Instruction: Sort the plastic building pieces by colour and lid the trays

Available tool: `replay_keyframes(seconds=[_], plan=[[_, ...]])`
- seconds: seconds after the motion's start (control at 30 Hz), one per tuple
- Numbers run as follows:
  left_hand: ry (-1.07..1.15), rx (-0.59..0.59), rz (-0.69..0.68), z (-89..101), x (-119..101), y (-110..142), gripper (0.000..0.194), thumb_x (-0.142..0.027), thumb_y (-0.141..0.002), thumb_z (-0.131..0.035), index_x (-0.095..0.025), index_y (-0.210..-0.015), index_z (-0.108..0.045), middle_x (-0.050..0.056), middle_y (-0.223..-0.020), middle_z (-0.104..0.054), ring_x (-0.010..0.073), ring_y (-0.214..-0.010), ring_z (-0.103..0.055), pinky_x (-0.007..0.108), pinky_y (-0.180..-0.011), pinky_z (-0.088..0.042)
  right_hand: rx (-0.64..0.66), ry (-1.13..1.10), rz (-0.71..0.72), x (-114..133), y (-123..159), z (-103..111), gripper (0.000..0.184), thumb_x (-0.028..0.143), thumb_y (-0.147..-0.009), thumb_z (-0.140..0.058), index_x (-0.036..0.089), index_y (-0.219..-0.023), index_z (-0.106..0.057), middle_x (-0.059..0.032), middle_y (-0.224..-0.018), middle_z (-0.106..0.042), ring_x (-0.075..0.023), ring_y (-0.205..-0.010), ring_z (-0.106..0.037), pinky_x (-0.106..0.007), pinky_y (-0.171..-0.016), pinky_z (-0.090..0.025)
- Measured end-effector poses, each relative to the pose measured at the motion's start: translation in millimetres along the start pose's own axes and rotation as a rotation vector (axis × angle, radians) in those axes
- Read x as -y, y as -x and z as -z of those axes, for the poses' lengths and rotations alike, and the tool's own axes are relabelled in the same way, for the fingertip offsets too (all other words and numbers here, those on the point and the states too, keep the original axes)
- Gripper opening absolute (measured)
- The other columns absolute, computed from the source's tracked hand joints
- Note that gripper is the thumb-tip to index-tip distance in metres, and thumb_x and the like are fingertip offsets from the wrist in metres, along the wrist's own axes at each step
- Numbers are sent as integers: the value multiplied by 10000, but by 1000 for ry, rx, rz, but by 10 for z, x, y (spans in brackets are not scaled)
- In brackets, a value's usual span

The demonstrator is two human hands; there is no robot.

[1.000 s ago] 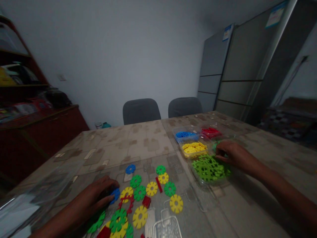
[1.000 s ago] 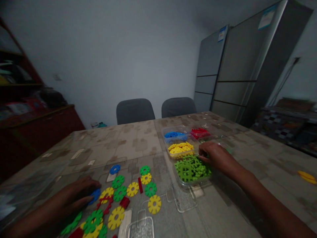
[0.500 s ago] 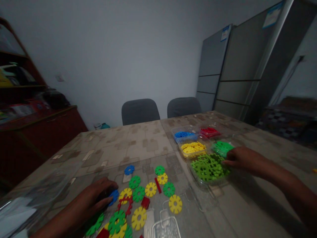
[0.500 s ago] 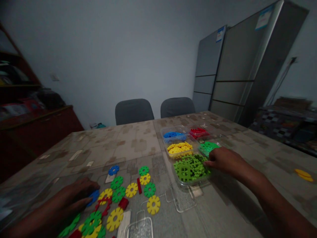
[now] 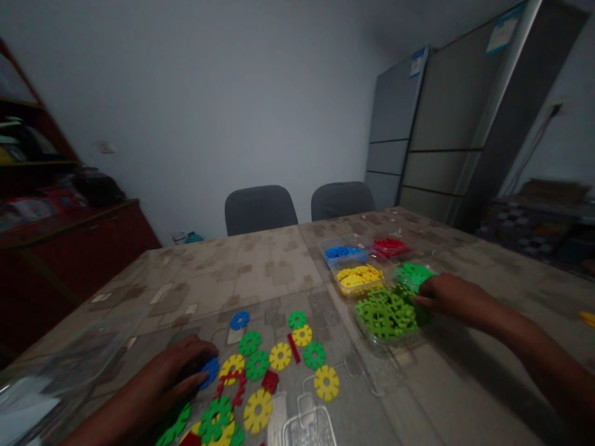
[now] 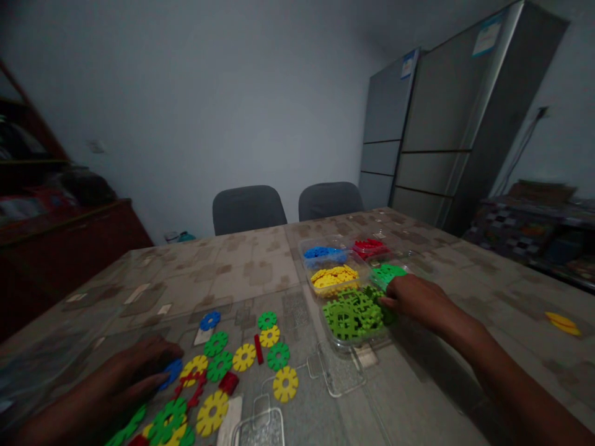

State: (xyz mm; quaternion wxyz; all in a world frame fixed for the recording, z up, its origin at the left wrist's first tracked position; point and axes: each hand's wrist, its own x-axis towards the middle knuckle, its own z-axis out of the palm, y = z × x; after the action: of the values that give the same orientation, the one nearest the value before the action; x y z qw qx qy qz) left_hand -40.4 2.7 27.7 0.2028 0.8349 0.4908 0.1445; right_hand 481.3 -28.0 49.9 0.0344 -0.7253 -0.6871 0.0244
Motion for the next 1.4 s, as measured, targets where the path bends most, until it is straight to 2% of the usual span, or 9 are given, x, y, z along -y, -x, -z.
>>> replay_keyframes(seconds=[0.13,0.23,0.37,0.53,0.73,0.9,1.03,1.23,1.4], plan=[[13,-25,7,-2,-39,6,202,-364,-768,-601,-273,-897,-728,34,-916,-748,263,-848,-680,290,-756,-549,-61,-16,-35,22,-22,47,342,462,-838,-547,227,-652,-713,-56,-644,-705,-215,-587,-632,-261,-489,-317],[0,9,-5,-4,-30,-3,219,-361,-776,-594,-254,-917,-723,52,-950,-748,269,-872,-685,300,-772,-549,-128,-21,-41,74,-78,46,318,428,-867,-507,216,-743,-709,-75,-696,-711,-234,-637,-636,-267,-504,-323],[-8,14,-25,-11,30,-7,203,-344,-784,-598,-260,-925,-717,45,-977,-746,266,-900,-682,291,-787,-545,-165,-41,0,136,-142,-47,166,316,-817,-583,203,-725,-664,-46,-668,-687,-199,-607,-610,-250,-492,-297],[11,-16,-29,-21,26,5,198,-312,-760,-624,-271,-929,-718,22,-945,-753,250,-870,-687,264,-765,-549,-201,-69,55,135,-162,-70,257,327,-851,-530,194,-671,-657,-56,-624,-673,-203,-578,-596,-261,-508,-299],[-56,-56,-40,-15,-68,20,217,-285,-785,-577,-248,-946,-717,29,-945,-753,242,-875,-688,260,-762,-548,-176,-159,240,243,-174,-94,215,288,-824,-557,206,-662,-671,-25,-666,-690,-182,-616,-607,-255,-567,-357],[-75,7,-64,-23,38,-10,202,-282,-775,-594,-246,-929,-720,35,-961,-753,243,-886,-691,253,-766,-548,-227,-212,235,157,-156,9,316,343,-884,-451,178,-756,-689,-73,-727,-708,-220,-657,-630,-293,-604,-397],[-91,8,-59,-41,99,-10,225,-286,-792,-571,-241,-962,-712,50,-984,-745,251,-902,-688,266,-773,-548,-219,-247,275,175,-128,37,272,364,-867,-494,185,-796,-685,-60,-746,-709,-211,-667,-627,-286,-607,-412],[-78,18,-32,-9,18,-8,241,-302,-779,-577,-226,-958,-718,70,-981,-743,269,-905,-685,294,-786,-549,-171,-236,347,347,-139,-98,196,278,-820,-588,198,-644,-622,-17,-634,-642,-174,-582,-562,-264,-541,-356],[-34,40,-15,2,7,-4,234,-330,-787,-593,-226,-956,-717,70,-967,-745,258,-888,-686,302,-803,-543,-211,-247,364,408,-101,-50,192,346,-877,-553,191,-815,-650,-55,-793,-673,-202,-734,-593,-300,-671,-415]])
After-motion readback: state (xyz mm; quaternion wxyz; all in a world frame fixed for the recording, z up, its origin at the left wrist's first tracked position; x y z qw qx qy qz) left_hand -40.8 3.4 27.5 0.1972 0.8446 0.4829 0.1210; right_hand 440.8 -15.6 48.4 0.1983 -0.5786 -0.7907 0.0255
